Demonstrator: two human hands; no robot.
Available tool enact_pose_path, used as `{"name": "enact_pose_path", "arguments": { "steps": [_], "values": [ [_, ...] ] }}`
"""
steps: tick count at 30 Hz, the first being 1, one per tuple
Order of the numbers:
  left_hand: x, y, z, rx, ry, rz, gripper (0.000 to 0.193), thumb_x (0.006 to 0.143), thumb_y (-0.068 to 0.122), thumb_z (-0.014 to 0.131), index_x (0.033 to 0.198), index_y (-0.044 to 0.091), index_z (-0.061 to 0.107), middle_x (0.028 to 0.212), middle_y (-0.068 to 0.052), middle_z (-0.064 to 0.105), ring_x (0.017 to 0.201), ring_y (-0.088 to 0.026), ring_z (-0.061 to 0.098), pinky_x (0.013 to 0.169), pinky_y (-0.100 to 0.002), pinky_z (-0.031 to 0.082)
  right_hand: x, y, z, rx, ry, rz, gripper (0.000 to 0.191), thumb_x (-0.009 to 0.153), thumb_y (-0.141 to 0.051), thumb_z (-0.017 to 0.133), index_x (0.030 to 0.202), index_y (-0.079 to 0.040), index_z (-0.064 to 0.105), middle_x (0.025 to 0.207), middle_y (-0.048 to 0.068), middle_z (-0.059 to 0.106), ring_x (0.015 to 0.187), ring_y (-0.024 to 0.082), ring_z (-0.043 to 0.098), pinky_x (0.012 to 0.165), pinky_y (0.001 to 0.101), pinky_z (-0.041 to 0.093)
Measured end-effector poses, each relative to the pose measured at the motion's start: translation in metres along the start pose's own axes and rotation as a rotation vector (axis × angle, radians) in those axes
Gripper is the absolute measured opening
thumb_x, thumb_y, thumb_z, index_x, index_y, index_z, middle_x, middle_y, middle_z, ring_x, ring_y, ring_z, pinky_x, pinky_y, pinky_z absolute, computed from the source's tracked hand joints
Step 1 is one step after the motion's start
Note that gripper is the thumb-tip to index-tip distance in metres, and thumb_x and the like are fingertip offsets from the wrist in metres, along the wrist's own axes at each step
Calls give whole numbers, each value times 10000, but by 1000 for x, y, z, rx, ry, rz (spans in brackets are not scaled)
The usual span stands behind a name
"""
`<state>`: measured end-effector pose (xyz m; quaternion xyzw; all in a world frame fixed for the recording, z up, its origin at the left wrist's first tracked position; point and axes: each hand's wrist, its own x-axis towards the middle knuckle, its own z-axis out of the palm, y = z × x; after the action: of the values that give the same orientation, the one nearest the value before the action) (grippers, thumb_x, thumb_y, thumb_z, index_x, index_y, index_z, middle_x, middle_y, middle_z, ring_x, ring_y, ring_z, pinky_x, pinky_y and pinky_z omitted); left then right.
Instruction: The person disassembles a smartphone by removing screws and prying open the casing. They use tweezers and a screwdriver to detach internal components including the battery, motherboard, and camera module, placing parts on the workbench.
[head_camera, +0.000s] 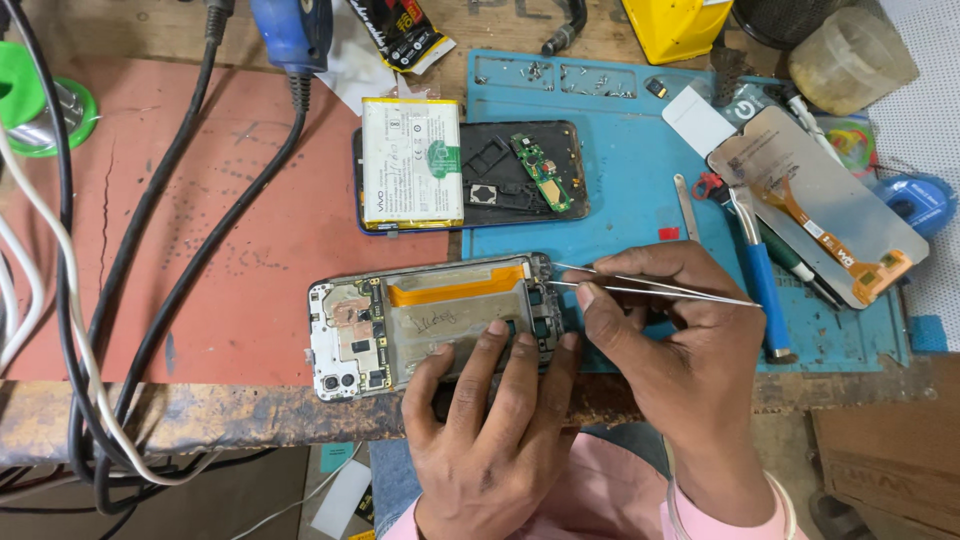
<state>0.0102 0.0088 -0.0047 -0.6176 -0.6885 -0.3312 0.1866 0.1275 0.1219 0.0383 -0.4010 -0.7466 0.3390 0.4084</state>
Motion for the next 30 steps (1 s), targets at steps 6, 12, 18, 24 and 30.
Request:
{"name": "enact_pose_path", "arguments": {
  "steps": [6, 12, 18, 24, 30],
  "values": [
    [-1, 0, 1, -7, 7, 2, 371, 936, 364, 757, 1280, 225, 756, 1248, -20, 613, 1240, -219, 628, 1073, -519, 412, -4, -1, -5, 246, 180, -76, 202, 1096, -39, 711, 1203, 52, 566, 995, 141, 744, 764, 76, 645, 713, 192, 533],
    [-1, -1, 5, -21, 19, 11, 392, 920, 400, 745, 1268, 221, 759, 1221, -36, 628, 1212, -232, 639, 1054, -528, 420, -14, -2, -12, 226, 319, 85, 281, 1060, -125, 697, 1252, 68, 629, 986, 128, 742, 768, 116, 674, 688, 234, 561],
    [-13, -1, 11, -27, 3, -4, 395, 901, 347, 731, 1283, 247, 748, 1214, -21, 637, 1223, -217, 649, 1078, -538, 415, -22, 1, -26, 65, 378, 107, 275, 1107, -157, 701, 1247, 76, 654, 885, 128, 707, 758, 128, 674, 708, 252, 567],
    [-18, -2, 21, -17, 12, -6, 413, 876, 376, 735, 1277, 280, 741, 1213, -19, 625, 1213, -220, 644, 1075, -555, 406, -8, 0, -26, -168, 309, 141, 221, 1042, -156, 666, 1188, 9, 676, 908, 131, 723, 811, 141, 720, 703, 281, 570],
    [-17, 1, 18, -10, 7, -20, 414, 875, 395, 752, 1271, 276, 746, 1219, -17, 629, 1227, -209, 644, 1089, -542, 403, 22, -15, -9, -377, 142, -39, 229, 949, -170, 757, 1111, -42, 658, 1012, 78, 772, 824, 169, 740, 740, 306, 563]
  ]
}}
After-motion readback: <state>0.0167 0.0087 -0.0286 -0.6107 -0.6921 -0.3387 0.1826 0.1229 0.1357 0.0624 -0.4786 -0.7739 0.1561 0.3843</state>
